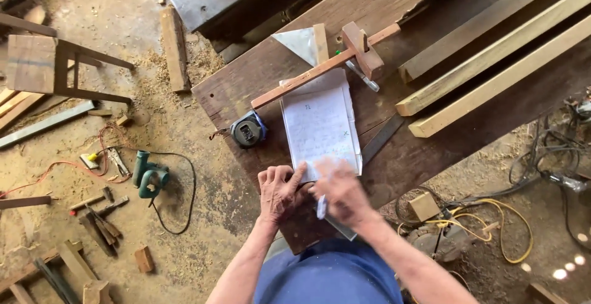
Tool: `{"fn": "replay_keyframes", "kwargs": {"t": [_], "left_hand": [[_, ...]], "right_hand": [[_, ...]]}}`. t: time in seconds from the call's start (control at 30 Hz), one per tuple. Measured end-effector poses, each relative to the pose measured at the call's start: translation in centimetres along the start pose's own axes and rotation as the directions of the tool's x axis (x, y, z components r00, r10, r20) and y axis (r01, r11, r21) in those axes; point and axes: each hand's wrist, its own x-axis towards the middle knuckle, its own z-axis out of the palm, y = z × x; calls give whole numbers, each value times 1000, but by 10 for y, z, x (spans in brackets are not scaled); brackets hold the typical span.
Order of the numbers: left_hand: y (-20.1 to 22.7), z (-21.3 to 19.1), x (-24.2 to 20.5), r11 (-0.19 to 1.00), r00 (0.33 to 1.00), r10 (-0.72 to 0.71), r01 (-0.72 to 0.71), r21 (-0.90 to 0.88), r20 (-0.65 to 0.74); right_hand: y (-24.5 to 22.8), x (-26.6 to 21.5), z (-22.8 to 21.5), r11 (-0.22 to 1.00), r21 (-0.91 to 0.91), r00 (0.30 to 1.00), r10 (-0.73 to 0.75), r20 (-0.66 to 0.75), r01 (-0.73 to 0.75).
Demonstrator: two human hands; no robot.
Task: Measuring and marking dimensions on wooden planks using a square, pencil, and tape measure on a workbench.
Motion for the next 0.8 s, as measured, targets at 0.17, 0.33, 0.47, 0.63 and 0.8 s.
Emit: {"fn": "replay_keyframes", "kwargs": {"t": [0.17, 0.33, 0.47, 0.63, 0.8], "left_hand": [[3, -5, 10, 999, 999, 29, -28, 46, -19], [8, -9, 17, 998, 998, 55, -55, 23, -29], [9, -13, 18, 999, 998, 41, -40, 14, -46], [9, -13, 20, 999, 998, 43, -42, 7, -45], [9, -12, 21, 1000, 999, 23, -24, -18, -35]], "right_hand": [[-32, 26, 11, 978, -208, 996, 47, 80, -30], [-18, 16, 10, 956, -283, 995, 93, 27, -81], [-7, 9, 3, 934, -334, 991, 109, -72, -127], [1, 5, -7, 908, -368, 980, 172, -103, -199], [-8, 2, -5, 897, -383, 975, 191, -117, -222]]}}
